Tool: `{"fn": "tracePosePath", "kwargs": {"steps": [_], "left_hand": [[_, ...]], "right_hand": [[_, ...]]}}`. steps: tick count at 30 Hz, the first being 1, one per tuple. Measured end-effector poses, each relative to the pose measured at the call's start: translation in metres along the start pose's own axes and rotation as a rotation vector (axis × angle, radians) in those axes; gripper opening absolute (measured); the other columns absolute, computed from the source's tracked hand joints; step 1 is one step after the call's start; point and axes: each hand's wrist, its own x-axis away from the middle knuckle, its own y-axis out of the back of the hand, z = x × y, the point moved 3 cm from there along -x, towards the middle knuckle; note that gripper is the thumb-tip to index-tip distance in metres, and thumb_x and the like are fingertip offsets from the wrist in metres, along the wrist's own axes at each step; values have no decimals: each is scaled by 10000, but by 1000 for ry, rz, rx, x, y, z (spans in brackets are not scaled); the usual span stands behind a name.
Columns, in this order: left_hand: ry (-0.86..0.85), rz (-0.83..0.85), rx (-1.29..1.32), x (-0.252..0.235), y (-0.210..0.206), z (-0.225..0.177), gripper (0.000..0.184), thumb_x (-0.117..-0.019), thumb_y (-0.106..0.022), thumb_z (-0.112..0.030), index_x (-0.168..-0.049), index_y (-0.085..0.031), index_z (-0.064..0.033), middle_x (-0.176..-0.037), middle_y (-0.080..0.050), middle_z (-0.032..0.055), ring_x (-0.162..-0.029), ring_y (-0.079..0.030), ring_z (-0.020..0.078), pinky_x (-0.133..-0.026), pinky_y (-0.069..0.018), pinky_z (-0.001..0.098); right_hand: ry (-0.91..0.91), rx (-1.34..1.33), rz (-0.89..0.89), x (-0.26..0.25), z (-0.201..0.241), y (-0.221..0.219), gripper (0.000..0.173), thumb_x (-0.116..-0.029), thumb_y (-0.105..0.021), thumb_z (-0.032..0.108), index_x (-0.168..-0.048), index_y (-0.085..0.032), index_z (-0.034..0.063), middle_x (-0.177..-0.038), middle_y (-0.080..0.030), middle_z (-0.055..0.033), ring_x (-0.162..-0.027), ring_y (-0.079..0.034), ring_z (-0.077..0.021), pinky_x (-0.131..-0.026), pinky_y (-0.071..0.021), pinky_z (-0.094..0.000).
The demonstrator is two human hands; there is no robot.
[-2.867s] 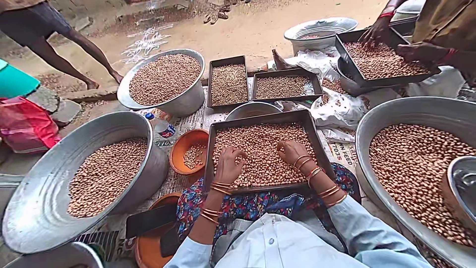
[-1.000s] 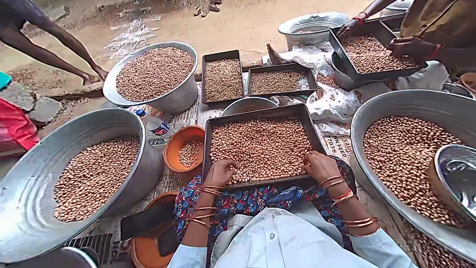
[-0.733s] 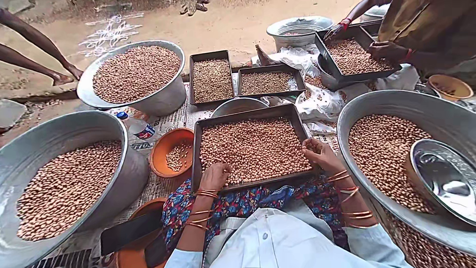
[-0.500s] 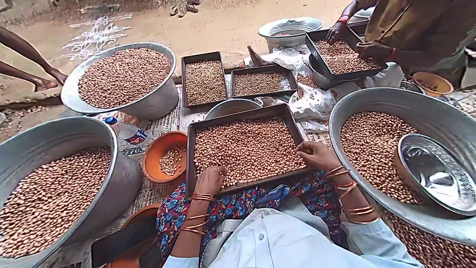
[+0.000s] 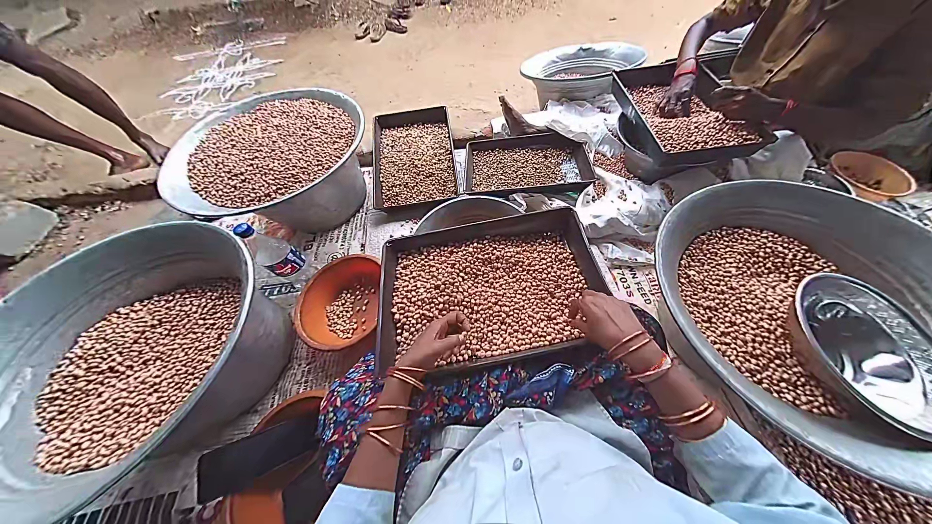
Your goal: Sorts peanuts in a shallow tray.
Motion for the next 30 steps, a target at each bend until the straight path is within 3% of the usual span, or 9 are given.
{"fn": "tracePosePath", "kwargs": {"steps": [2, 6, 9, 13, 17, 19, 21, 26, 30], "left_hand": [[12, 129, 93, -10, -20, -8, 188, -891, -580, -77, -1078, -568, -92, -832, -603, -89, -598, -519, -20, -547, -439, 153], [48, 251, -27, -31, -57, -26, 190, -886, -722, 2, -1048, -628, -27, -820, -622, -66, -727, -591, 2, -722, -523, 209], [90, 234, -60, -30, -57, -32, 408, -851, -762, -22, -1218, -590, 25, -974, -674, 10, -863, -643, 26, -843, -554, 258], [133, 142, -196, -22, -20, -32, 80, -910, -715, -30, -965, -658, -20, -749, -615, -56, -607, -517, -10, -587, -443, 194], [226, -350, -543, 16, 65, -52, 109, -941, -663, -49, -1031, -711, -9, -942, -680, 112, -846, -616, 196, -812, -503, 426], [209, -645, -730, 37, 96, -60, 110, -948, -685, -59, -1040, -742, -42, -1058, -702, 169, -1021, -656, 324, -929, -490, 561], [113, -754, -894, 49, 104, -62, 171, -908, -734, -71, -1078, -753, -60, -1172, -681, 224, -1187, -602, 432, -1020, -418, 654], [265, -309, -1004, 38, 51, -39, 215, -940, -726, -209, -1111, -771, -87, -1137, -697, 207, -1177, -605, 400, -1055, -441, 559], [433, -196, -1086, 26, 27, -18, 245, -955, -697, -239, -1161, -766, -124, -1259, -663, 193, -1292, -542, 377, -1068, -415, 532]], "right_hand": [[168, -90, -12, -2, 22, 2, 246, -997, -637, 174, -1165, -731, 22, -1195, -682, -247, -1143, -647, -426, -945, -500, -605], [430, -187, -22, -6, 82, 4, 211, -998, -614, 132, -1128, -741, 25, -1105, -713, -200, -1064, -678, -365, -943, -517, -547], [537, -203, -64, -4, 109, 6, 214, -998, -591, 100, -1142, -726, 15, -1133, -717, -199, -1071, -693, -362, -939, -531, -540], [592, -256, -104, -7, 100, 5, 216, -1003, -597, 104, -1150, -737, 32, -1140, -735, -175, -1063, -710, -336, -950, -540, -516], [488, -280, -104, -17, 64, -6, 229, -1003, -613, 136, -1170, -738, 43, -1126, -742, -163, -1035, -719, -326, -948, -547, -520], [437, -315, -83, -20, 48, -11, 238, -1008, -621, 160, -1185, -738, 51, -1127, -747, -146, -1022, -724, -300, -953, -552, -503], [376, -356, -79, -20, 34, -12, 244, -1011, -623, 171, -1196, -734, 59, -1132, -753, -130, -1013, -730, -279, -953, -553, -489], [-61, -208, -51, -22, 1, 4, 329, -1066, -530, 188, -1349, -624, 50, -1217, -701, -232, -1162, -661, -428, -994, -483, -620], [-284, -127, 21, -21, -13, 11, 388, -1098, -469, 244, -1415, -543, 32, -1265, -656, -293, -1218, -624, -474, -1012, -470, -626]]}}
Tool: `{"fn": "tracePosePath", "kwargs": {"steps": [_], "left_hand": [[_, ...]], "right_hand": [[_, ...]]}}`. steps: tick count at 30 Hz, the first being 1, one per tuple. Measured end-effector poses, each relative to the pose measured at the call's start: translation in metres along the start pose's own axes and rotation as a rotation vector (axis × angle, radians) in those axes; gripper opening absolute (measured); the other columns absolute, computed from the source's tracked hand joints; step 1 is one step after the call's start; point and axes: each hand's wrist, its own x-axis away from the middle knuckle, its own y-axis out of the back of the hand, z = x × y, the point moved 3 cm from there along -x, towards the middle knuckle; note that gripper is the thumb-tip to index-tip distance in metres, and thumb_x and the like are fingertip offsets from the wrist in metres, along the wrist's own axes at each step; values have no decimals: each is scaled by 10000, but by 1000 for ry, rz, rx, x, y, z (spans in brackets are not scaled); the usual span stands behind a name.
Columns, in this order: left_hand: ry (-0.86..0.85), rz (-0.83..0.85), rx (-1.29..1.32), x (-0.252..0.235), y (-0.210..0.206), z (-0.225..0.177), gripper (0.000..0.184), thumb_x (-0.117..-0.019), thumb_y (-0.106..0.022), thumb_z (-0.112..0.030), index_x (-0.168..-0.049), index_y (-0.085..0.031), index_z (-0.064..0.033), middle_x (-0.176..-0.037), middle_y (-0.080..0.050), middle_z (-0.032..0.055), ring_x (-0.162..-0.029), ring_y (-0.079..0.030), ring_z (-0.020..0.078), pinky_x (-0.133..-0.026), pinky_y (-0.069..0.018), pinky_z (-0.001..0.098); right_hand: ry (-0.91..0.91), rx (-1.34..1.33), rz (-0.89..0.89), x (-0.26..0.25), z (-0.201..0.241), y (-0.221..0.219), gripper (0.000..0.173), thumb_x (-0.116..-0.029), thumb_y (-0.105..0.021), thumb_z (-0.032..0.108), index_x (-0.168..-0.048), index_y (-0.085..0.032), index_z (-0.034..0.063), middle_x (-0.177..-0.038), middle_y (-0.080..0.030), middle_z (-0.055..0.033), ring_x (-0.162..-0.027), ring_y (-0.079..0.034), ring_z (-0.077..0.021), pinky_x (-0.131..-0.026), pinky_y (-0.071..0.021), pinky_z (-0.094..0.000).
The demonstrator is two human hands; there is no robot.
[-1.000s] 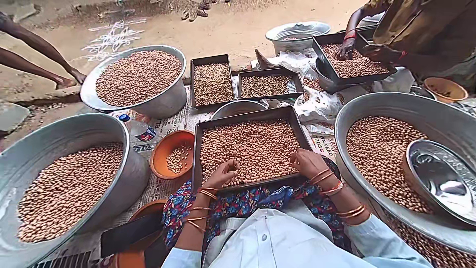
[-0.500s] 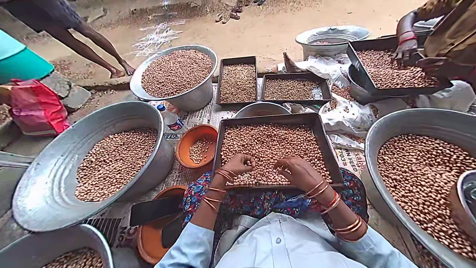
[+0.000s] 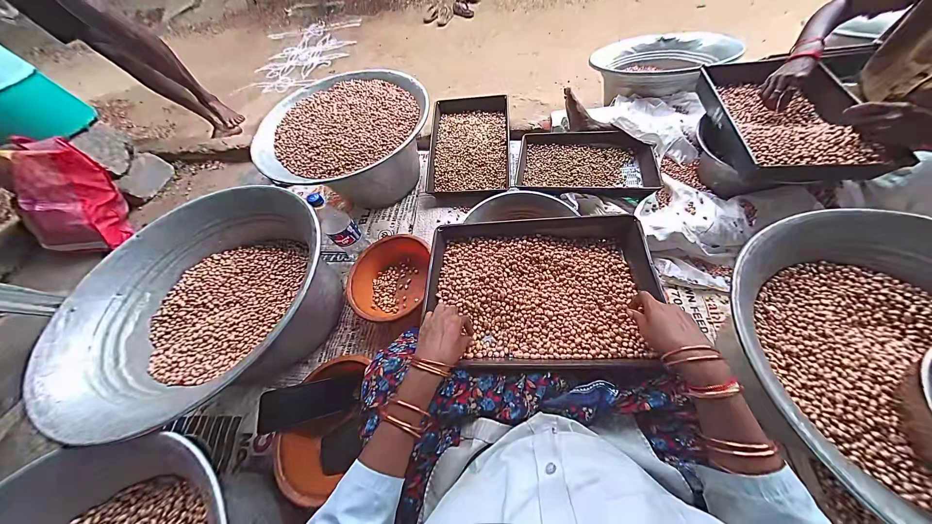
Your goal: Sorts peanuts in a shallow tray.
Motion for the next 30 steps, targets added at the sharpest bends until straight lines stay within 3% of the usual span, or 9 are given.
{"fn": "tracePosePath", "kwargs": {"steps": [3, 6, 8, 9, 11, 14, 21, 26, 30], "left_hand": [[3, 2, -39, 0, -5, -2, 246, -969, -668, -232, -1176, -760, -135, -1276, -662, 180, -1293, -543, 366, -1054, -424, 518], [-12, 20, -42, 1, -7, -3, 247, -979, -655, -228, -1180, -757, -127, -1291, -657, 183, -1306, -539, 370, -1056, -427, 524], [-14, 34, -36, 0, -8, -2, 252, -979, -653, -235, -1184, -756, -128, -1290, -655, 185, -1312, -537, 373, -1060, -432, 524], [-14, 32, -22, -1, -8, -2, 254, -979, -656, -238, -1184, -755, -126, -1289, -655, 186, -1312, -540, 371, -1060, -434, 522], [-21, -16, 41, -1, -6, -2, 254, -977, -661, -224, -1178, -753, -98, -1265, -666, 191, -1287, -570, 366, -1066, -452, 521], [-69, -178, 136, -3, -4, -9, 243, -988, -636, -184, -1155, -745, -46, -1174, -702, 195, -1164, -652, 359, -1026, -493, 511], [-41, -154, 74, -23, -12, -35, 248, -1000, -604, -154, -1194, -741, -83, -1248, -686, 178, -1258, -606, 355, -1053, -476, 518], [-30, -125, 28, -20, -13, -39, 259, -996, -627, -173, -1215, -728, -79, -1265, -677, 177, -1277, -590, 363, -1051, -471, 528], [-29, -90, 73, -20, -17, -39, 282, -993, -623, -195, -1230, -718, -75, -1255, -685, 176, -1256, -606, 362, -1051, -476, 527]], "right_hand": [[3, 93, 93, -3, 8, -12, 420, -1104, -455, 290, -1415, -539, 20, -1279, -649, -295, -1242, -613, -469, -1018, -469, -630], [109, 47, 134, -5, 34, -30, 438, -1113, -433, 286, -1460, -452, 18, -1274, -642, -286, -1246, -613, -448, -1041, -466, -599], [239, -170, 123, -5, 48, -36, 443, -1108, -449, 241, -1514, -425, 66, -1303, -636, -253, -1186, -650, -395, -1011, -499, -556], [315, -326, 112, -6, 52, -36, 420, -1107, -451, 212, -1509, -440, 92, -1310, -634, -220, -1097, -688, -342, -932, -552, -510], [388, -660, 84, -5, 53, -31, 375, -1102, -466, 168, -1469, -486, 97, -1370, -620, -157, -1066, -719, -252, -858, -618, -428], [411, -841, -31, 0, 45, -16, 288, -1083, -518, 126, -1357, -575, 59, -1280, -679, -110, -968, -748, -176, -799, -633, -344], [397, -642, -305, 2, 6, -11, 143, -1001, -652, 143, -1097, -738, 81, -978, -754, -59, -776, -719, -119, -767, -608, -338], [438, -370, -240, 13, 20, -25, 187, -987, -664, 194, -1095, -774, 89, -1002, -765, -114, -941, -719, -259, -896, -539, -496], [547, -246, -114, 19, 45, -41, 219, -986, -658, 247, -1094, -775, 97, -992, -759, -116, -948, -715, -285, -881, -535, -522]]}}
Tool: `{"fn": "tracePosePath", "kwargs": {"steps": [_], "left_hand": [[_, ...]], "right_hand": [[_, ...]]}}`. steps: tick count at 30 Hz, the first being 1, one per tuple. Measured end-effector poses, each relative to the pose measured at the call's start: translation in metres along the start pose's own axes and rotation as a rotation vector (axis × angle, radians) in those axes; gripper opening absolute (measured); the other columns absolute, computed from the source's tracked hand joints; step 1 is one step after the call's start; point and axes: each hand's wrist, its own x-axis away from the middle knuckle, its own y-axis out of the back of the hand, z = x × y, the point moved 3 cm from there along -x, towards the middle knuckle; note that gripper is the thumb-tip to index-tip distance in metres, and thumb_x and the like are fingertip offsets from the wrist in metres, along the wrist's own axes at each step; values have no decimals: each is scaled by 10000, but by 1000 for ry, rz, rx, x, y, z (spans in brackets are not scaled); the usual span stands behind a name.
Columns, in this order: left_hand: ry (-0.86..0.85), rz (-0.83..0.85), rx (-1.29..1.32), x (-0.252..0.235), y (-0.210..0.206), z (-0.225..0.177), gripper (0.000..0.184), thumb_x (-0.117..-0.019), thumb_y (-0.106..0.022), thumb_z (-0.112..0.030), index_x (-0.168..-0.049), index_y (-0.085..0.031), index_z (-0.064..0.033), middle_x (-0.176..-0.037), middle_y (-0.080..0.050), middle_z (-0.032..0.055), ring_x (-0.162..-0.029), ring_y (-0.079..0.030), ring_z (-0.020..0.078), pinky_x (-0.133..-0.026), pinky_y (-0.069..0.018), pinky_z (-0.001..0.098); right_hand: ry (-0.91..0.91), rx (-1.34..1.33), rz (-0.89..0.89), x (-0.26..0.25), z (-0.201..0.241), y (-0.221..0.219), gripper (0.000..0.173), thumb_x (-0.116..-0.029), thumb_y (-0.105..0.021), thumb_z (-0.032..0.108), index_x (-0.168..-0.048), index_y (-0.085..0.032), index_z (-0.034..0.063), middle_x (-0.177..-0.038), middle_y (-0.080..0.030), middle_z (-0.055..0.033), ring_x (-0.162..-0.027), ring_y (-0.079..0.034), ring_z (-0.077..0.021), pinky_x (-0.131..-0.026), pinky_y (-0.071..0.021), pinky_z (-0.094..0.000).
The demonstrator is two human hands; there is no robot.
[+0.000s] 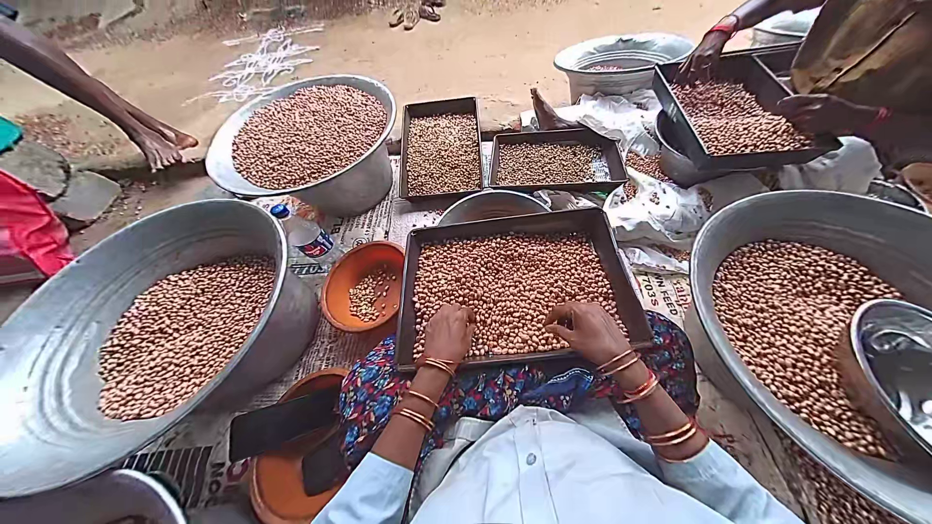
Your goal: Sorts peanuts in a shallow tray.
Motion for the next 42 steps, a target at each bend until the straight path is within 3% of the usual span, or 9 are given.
{"fn": "tracePosePath", "kwargs": {"steps": [7, 11, 15, 21, 27, 31, 35, 39, 42], "left_hand": [[24, -298, 673, 10, 33, 56, 188, -972, -615, -92, -1137, -664, -16, -985, -702, 102, -773, -697, 149, -757, -596, 355], [-18, -190, 427, 21, 34, 65, 207, -966, -620, -122, -1142, -711, -66, -799, -591, 51, -693, -524, 172, -709, -465, 393], [-51, -16, 196, 24, 19, 50, 211, -981, -656, -153, -1145, -764, -76, -1107, -725, 174, -1032, -678, 330, -973, -508, 518], [41, 201, -15, 12, 12, 29, 274, -1020, -605, -168, -1264, -717, -114, -1367, -642, 162, -1323, -578, 343, -1094, -454, 537], [6, 219, -34, 12, 9, 30, 287, -1010, -608, -205, -1252, -711, -90, -1342, -651, 168, -1289, -599, 353, -1055, -474, 572], [-69, -111, 447, 21, 23, 62, 234, -944, -637, -140, -1125, -686, 1, -880, -637, 114, -769, -579, 210, -760, -489, 410], [-143, -209, 795, 30, 32, 88, 307, -888, -457, -60, -1150, -601, 10, -904, -616, 25, -660, -568, 48, -614, -494, 234], [-42, -38, 349, 35, 28, 73, 217, -976, -618, -136, -1150, -729, -70, -858, -655, 105, -777, -595, 241, -788, -499, 457], [67, 73, 123, 34, 23, 58, 255, -1005, -616, -173, -1221, -742, -125, -1231, -715, 159, -1172, -665, 351, -1019, -491, 569]], "right_hand": [[-58, 240, 234, 7, 27, -14, 256, -1003, -634, 264, -1133, -744, 72, -1062, -738, -193, -1038, -695, -395, -876, -509, -605], [-62, 255, 289, 4, 29, -13, 257, -1022, -612, 248, -1163, -745, 79, -1116, -736, -191, -1100, -682, -391, -930, -498, -598], [-97, 280, 353, 0, 30, -14, 262, -1036, -593, 241, -1187, -733, 79, -1169, -723, -192, -1149, -665, -384, -953, -490, -594], [-129, 318, 432, -9, 24, -17, 295, -1041, -589, 303, -1186, -730, 89, -1168, -718, -188, -1157, -657, -382, -960, -483, -603], [28, -123, 232, -15, 11, -13, 253, -965, -677, 303, -1086, -737, 88, -910, -730, -55, -823, -679, -166, -797, -531, -411], [59, -425, 82, -24, 24, -15, 216, -889, -601, 138, -1084, -633, 52, -891, -640, 0, -690, -573, -50, -635, -485, -257], [131, -191, 194, -37, 51, -25, 192, -946, -594, 178, -1085, -678, 74, -744, -533, 6, -638, -468, -105, -632, -414, -327], [239, 89, 291, -57, 84, -50, 236, -1004, -616, 210, -1143, -730, 56, -1033, -717, -175, -996, -673, -336, -913, -507, -536], [295, 204, 312, -73, 100, -70, 242, -1019, -582, 177, -1151, -721, 31, -1167, -707, -206, -1144, -663, -381, -965, -502, -574]]}}
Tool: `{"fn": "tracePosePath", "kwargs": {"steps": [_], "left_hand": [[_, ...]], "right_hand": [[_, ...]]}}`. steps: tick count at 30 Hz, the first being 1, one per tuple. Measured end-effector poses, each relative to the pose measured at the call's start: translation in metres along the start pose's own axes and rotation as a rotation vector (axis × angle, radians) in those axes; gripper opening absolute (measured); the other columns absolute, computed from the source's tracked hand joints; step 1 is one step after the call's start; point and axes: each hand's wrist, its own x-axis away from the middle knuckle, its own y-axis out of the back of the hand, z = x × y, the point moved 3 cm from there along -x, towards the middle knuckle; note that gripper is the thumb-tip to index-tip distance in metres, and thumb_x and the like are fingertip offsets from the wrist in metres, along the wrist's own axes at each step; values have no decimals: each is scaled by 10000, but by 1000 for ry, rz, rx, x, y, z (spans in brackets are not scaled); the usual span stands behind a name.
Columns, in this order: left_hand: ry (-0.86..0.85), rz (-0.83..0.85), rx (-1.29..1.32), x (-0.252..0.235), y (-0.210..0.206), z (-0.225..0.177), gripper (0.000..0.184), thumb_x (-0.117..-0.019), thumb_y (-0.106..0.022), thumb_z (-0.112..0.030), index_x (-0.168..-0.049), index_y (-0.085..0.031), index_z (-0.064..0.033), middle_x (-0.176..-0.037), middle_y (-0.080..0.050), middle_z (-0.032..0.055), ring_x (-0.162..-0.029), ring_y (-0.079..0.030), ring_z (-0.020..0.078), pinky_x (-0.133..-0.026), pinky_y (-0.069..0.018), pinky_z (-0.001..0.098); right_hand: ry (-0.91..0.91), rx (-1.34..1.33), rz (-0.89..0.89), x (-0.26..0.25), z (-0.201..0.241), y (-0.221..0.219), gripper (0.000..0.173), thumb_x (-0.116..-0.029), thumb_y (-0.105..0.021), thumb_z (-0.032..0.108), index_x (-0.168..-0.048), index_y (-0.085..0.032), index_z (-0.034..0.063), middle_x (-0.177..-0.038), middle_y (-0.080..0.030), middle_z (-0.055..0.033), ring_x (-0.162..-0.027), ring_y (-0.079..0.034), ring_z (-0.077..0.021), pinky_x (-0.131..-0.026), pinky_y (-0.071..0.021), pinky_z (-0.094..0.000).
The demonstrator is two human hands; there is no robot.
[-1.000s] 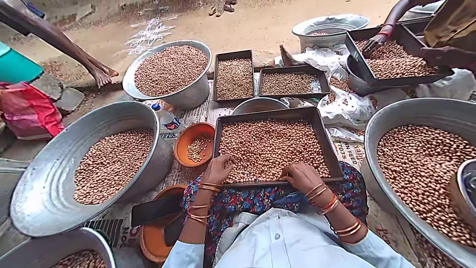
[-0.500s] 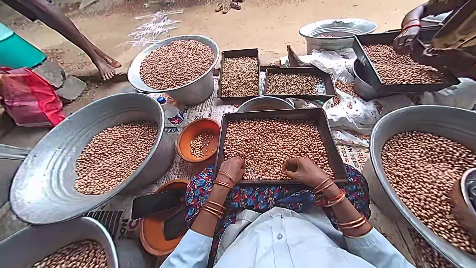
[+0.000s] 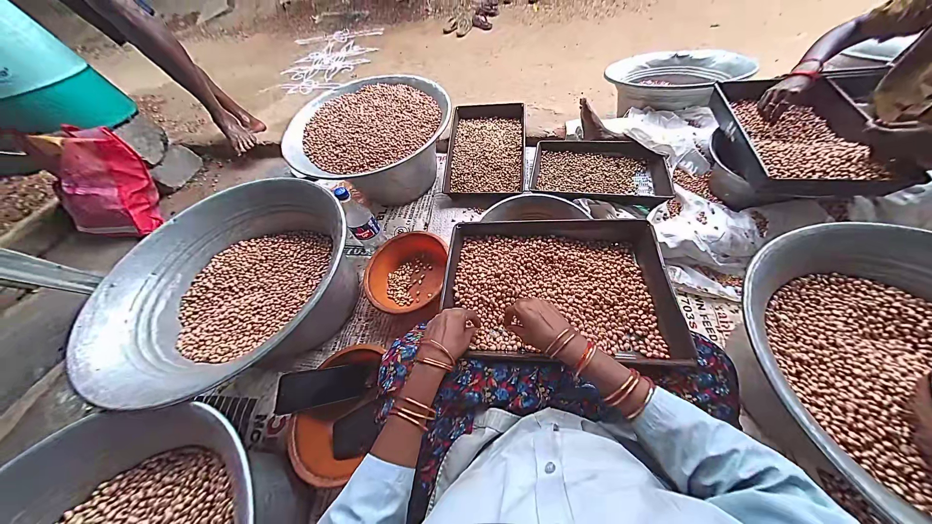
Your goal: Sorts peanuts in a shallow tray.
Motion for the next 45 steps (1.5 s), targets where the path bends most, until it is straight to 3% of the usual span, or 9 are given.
{"fn": "tracePosePath", "kwargs": {"steps": [3, 12, 18, 21, 25, 29, 33, 39, 45], "left_hand": [[49, 55, -103, -3, -5, -7, 276, -1005, -617, -186, -1254, -725, -137, -1341, -666, 157, -1275, -613, 363, -1042, -476, 587], [167, 141, -196, -1, -7, -24, 314, -1003, -604, -173, -1295, -676, -84, -1348, -649, 195, -1273, -610, 386, -1025, -489, 587], [182, 162, -225, -3, -8, -25, 317, -999, -599, -193, -1269, -680, -48, -1338, -652, 203, -1273, -610, 391, -1026, -487, 591], [105, 159, -123, -6, -4, -17, 316, -988, -633, -261, -1219, -713, -61, -1239, -693, 203, -1208, -641, 386, -1014, -491, 584], [58, -95, 93, -4, 42, 9, 273, -993, -654, -223, -1183, -721, -38, -1030, -713, 203, -1000, -675, 361, -947, -500, 563], [92, -598, 32, -4, 87, 30, 245, -951, -698, -132, -1167, -737, -23, -1259, -645, 275, -1258, -563, 468, -1099, -383, 625], [-59, -481, 31, -21, 65, -4, 210, -951, -669, -75, -1141, -747, -31, -1200, -697, 207, -1208, -621, 395, -1064, -470, 527], [-24, -120, -51, -43, 14, -32, 286, -1001, -626, -126, -1257, -693, -15, -1323, -657, 206, -1326, -572, 356, -1137, -429, 494], [-67, -342, 252, -42, 35, -6, 202, -978, -658, -145, -1122, -767, -54, -1104, -755, 149, -1086, -705, 285, -1022, -504, 476]], "right_hand": [[3, 106, 12, -17, 11, -10, 251, -1023, -543, 161, -1112, -707, -7, -1152, -698, -230, -1115, -672, -404, -901, -521, -583], [10, 156, 15, -23, 8, -32, 214, -1008, -533, 116, -1108, -665, -20, -1089, -691, -249, -1044, -681, -428, -826, -526, -586], [9, 12, 129, -18, -13, -18, 256, -965, -657, 214, -1132, -712, 28, -1076, -710, -216, -1059, -672, -403, -891, -502, -609], [16, -203, 53, -16, -28, 1, 278, -975, -672, 264, -1131, -712, 37, -913, -696, -137, -846, -650, -274, -822, -506, -497], [-82, -687, -144, -5, -48, 26, 228, -983, -616, 163, -1153, -624, 11, -879, -630, -28, -688, -550, -58, -654, -469, -258], [-157, -569, -156, 2, -66, 37, 221, -984, -588, 173, -1151, -650, 41, -869, -629, -24, -668, -510, -73, -644, -432, -293], [-214, -292, -215, -3, -66, 56, 271, -1020, -619, 268, -1152, -718, 53, -849, -655, -97, -770, -585, -219, -790, -482, -443], [-254, -45, -250, -28, -58, 69, 286, -1021, -591, 244, -1200, -736, 75, -1178, -716, -188, -1170, -652, -357, -1016, -476, -553], [-204, 72, -233, -53, -63, 54, 308, -1015, -576, 218, -1220, -704, 28, -1258, -682, -225, -1228, -627, -396, -1008, -477, -591]]}}
